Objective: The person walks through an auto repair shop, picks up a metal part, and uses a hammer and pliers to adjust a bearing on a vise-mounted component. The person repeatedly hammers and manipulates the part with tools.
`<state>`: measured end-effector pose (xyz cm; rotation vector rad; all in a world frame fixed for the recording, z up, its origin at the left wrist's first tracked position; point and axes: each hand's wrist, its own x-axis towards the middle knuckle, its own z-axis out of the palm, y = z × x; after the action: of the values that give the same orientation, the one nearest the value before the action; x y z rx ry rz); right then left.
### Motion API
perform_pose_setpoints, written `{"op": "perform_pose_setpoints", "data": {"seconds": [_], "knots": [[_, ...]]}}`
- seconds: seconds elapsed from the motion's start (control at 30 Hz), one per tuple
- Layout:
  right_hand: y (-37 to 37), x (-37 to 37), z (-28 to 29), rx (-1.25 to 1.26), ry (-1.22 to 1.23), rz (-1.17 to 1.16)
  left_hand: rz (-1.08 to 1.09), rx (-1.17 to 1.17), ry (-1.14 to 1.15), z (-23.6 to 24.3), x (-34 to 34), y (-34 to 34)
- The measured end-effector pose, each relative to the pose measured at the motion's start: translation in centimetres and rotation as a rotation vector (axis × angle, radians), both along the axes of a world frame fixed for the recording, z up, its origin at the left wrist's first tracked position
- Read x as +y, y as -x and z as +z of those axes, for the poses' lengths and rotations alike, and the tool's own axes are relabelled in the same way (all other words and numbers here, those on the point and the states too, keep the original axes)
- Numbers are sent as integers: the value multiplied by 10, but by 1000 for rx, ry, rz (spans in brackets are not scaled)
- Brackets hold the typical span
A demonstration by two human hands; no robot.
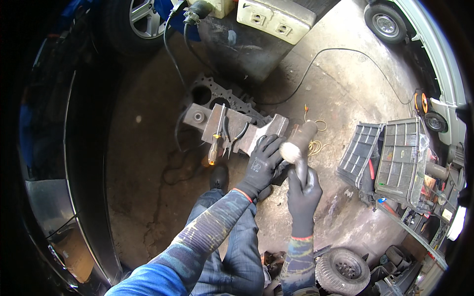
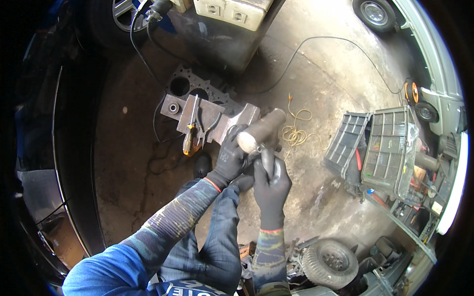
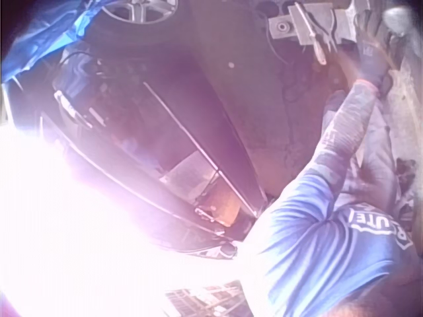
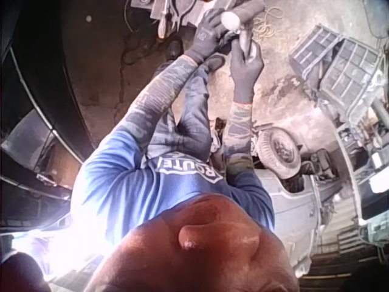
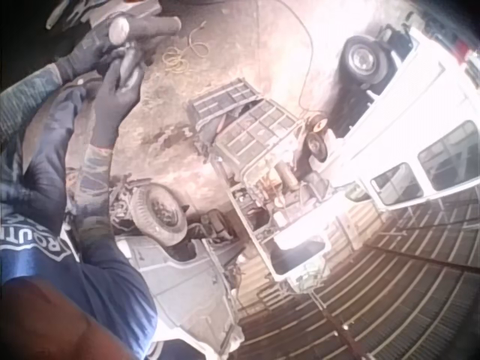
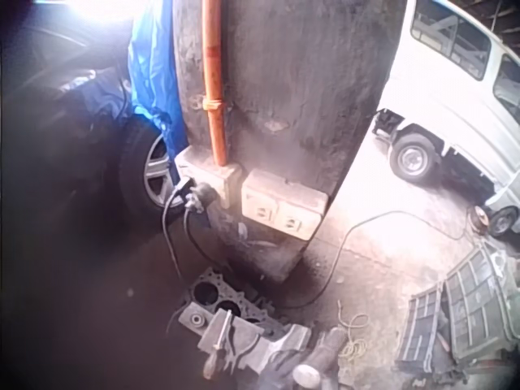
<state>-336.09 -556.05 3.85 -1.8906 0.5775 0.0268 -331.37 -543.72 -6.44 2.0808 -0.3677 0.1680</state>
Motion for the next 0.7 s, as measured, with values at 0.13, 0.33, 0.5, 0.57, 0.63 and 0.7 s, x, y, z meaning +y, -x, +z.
{"op": "perform_pose_setpoints", "data": {"seconds": [0.13,0.33,0.5,0.57,0.63,0.7], "knots": [[34,-5,51,237,-427,-180,-37,15,-25,5,1,-4],[57,-24,111,196,-497,-336,-24,-39,18,8,-1,-8],[65,-10,122,-351,-417,-311,-63,-4,25,7,1,-6],[56,-4,96,-356,-122,-153,-40,-21,26,7,1,-8],[43,-11,71,-89,304,302,-38,-65,10,7,1,-9],[48,-18,71,86,-125,-38,-87,-75,50,7,0,-12]]}}
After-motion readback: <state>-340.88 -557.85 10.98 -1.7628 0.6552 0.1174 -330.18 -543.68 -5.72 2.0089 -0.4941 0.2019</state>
